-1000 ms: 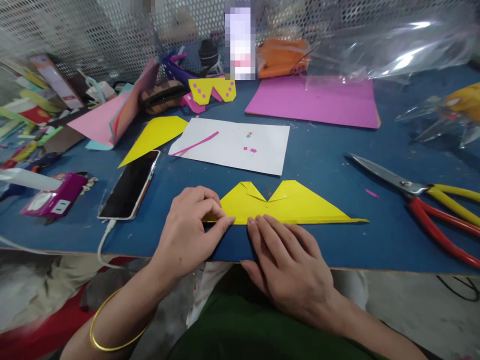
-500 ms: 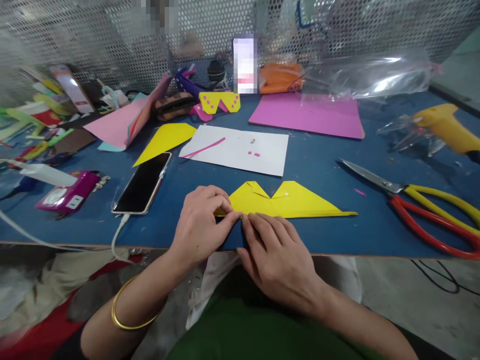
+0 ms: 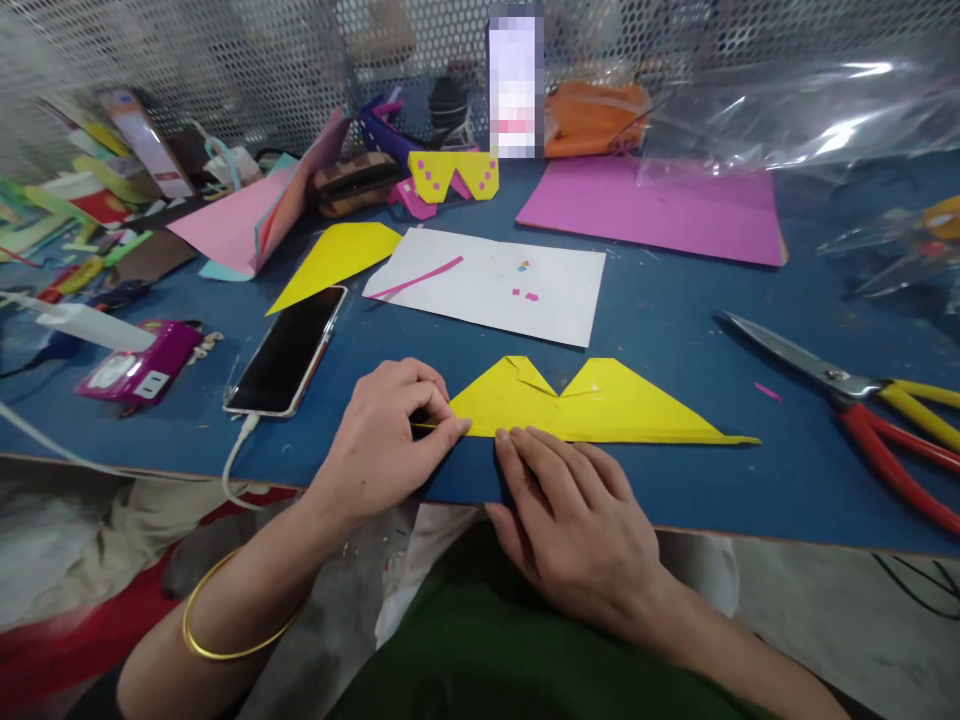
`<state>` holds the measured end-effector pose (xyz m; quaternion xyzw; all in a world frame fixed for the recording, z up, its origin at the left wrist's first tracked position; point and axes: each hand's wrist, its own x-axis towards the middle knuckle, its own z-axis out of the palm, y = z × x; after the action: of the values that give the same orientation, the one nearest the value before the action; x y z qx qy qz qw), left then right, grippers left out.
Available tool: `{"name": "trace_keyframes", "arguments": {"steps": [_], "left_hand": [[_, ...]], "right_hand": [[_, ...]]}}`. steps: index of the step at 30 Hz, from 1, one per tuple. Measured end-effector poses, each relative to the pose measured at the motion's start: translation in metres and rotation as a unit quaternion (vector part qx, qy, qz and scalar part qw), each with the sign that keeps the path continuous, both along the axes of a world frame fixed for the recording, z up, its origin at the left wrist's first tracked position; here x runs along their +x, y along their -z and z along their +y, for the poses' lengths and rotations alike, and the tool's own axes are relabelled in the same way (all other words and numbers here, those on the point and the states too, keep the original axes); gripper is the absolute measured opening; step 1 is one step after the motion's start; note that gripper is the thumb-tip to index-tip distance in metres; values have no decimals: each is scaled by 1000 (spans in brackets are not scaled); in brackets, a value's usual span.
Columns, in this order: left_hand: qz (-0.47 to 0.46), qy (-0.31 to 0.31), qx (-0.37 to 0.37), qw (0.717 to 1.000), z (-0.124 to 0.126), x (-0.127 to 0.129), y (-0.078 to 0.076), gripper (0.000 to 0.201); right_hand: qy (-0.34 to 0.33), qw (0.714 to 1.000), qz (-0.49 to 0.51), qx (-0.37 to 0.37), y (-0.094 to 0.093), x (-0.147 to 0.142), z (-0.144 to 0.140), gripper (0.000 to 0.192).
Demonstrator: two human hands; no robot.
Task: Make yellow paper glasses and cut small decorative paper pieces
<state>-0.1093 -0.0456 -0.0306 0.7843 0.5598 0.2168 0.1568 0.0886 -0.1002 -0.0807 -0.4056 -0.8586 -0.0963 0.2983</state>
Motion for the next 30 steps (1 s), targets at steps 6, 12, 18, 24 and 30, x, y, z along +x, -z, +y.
{"name": "trace_keyframes", "arguments": {"steps": [6,12,18,24,30], "left_hand": [[2,9,26,1000,-2,0,3,18],[-16,9,53,998,-4,1,8,19],[-41,-22,49,998,-8,-4,8,19],[-62,-30,30,997,-10,-11,6,17],[-44,-21,-16,999,-3,-12,0,18]], "right_hand": [[1,1000,-3,-17,-3,0,0,43],[12,999,-25,-34,-9,-13,1,46],[-9,999,-32,15,-4,-18,3,46],[-11,999,-27,17,-2,-16,2,47],[-10,999,-24,24,-2,-15,3,46]]}}
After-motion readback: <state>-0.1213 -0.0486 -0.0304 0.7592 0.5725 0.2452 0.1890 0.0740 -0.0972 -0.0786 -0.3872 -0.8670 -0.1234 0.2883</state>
